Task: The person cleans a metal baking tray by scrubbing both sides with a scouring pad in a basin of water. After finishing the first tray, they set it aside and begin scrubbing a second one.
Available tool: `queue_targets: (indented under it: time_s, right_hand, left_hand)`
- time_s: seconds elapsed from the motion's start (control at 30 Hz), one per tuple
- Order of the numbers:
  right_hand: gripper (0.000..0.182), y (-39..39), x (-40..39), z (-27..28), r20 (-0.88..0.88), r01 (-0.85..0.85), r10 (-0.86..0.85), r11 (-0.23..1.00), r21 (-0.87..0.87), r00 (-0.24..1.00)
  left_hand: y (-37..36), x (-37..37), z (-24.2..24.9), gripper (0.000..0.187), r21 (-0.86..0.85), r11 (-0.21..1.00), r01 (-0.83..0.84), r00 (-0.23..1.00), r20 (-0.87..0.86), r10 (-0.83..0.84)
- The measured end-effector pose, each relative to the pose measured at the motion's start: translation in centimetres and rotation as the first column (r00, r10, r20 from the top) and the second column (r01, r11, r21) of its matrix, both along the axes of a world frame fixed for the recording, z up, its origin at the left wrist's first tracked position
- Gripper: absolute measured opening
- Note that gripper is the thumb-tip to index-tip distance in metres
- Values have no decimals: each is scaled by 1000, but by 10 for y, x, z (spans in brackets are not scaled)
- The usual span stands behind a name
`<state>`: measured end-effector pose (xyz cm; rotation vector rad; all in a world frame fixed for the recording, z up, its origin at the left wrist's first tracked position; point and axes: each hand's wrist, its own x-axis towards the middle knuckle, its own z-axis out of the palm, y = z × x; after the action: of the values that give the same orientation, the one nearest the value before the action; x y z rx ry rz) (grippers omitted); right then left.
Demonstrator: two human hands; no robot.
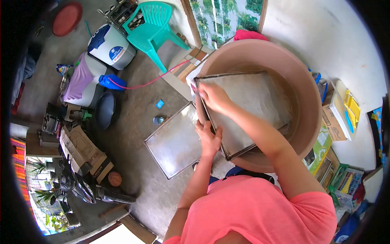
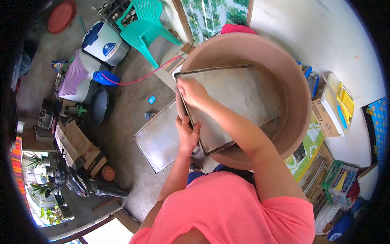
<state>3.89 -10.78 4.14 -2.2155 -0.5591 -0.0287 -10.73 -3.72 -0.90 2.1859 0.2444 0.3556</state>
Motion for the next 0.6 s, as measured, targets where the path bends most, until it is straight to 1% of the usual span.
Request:
queue_targets:
  time_s: [0.03,0.07,0.1,0.13,0.17,0.23,0.27,0.3,0.4,0.5,0.57,0.6]
  right_hand:
    - [6,-12,-21,-14,118,-67,60,996,58,991]
    - [9,-23,-40,-13,71,-111,107,993,47,992]
    - [9,-27,-53,-8,28,-97,96,993,63,995]
    - [9,-25,-50,-10,36,-73,71,996,51,997]
    - [8,-19,-41,-9,46,-41,39,998,45,998]
    - [9,1,0,-6,74,61,-63,998,28,995]
    - [9,12,32,-18,123,95,-103,993,67,987]
    - [9,20,47,-13,167,124,-141,986,107,976]
    - [10,25,51,-5,160,193,-205,977,90,966]
    - [12,14,42,-3,258,103,-82,992,-68,963]
    - [17,-4,55,-19,500,94,-58,995,-47,864]
    - [18,-18,65,-29,489,172,-84,976,-137,868]
  left_hand:
    - [1,3,0,36,-7,1000,12,1000,9,-12]
    - [1,4,-1,36,-16,1000,20,1000,15,-20]
    - [0,3,-1,36,-28,999,27,1000,15,-26]
    - [0,3,1,35,-33,999,22,999,47,-20]
    - [-1,-1,0,34,-37,999,18,999,37,-17]
    - [-2,2,0,33,-41,999,13,999,43,-11]
    - [-3,2,1,32,-66,998,7,999,43,-4]
    - [-4,1,2,31,-87,996,5,999,45,-2]
    - [-2,3,7,29,-122,992,4,999,54,2]
    - [-5,4,7,28,-141,990,2,998,63,7]
    - [-3,2,8,28,-159,987,0,999,51,8]
    - [-3,2,9,28,-145,989,-6,999,44,12]
